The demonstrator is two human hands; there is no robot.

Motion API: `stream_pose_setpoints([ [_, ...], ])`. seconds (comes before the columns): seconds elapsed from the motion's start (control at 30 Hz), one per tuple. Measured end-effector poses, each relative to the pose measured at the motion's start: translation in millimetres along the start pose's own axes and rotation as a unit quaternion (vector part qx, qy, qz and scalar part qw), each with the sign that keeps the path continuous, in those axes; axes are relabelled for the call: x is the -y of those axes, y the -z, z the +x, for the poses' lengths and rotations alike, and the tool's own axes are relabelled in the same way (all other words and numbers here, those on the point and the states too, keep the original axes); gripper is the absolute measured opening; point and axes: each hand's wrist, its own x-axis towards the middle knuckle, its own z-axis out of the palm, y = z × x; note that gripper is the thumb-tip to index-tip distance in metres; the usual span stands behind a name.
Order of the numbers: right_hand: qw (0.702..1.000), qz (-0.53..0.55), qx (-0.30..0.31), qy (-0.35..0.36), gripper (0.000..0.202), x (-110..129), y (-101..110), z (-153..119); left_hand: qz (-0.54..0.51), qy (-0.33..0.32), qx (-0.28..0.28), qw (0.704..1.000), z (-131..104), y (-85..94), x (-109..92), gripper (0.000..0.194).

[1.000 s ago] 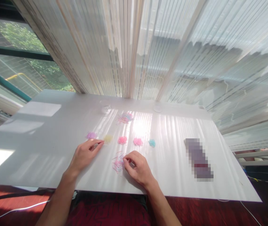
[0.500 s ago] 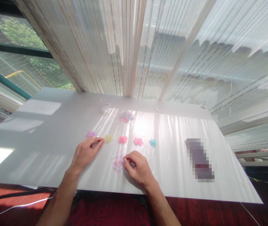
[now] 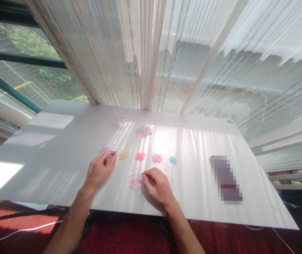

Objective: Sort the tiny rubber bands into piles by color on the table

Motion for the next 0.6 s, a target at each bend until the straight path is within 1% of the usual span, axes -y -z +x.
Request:
stream_pose_setpoints([
  [0.27,1.0,0.01,-0.014,-0.021,0.017,0.0,-0.3,-0.1,0.01,-0.002,0.025,1.0,-2.2,1.3,-1.1,0.028],
  [0.47,0.998,0.02,-0.037,-0.046,0.02,-3.1,-2.6,0.1,-0.003,-0.015,0.015,1.0,-6.0,0.5,2.4,0.033],
  [0.6,0.996,0.026,-0.063,-0.062,0.02,-7.0,-3.9,1.3,-0.019,-0.036,0.012,0.999,-8.1,-0.3,3.4,0.032],
])
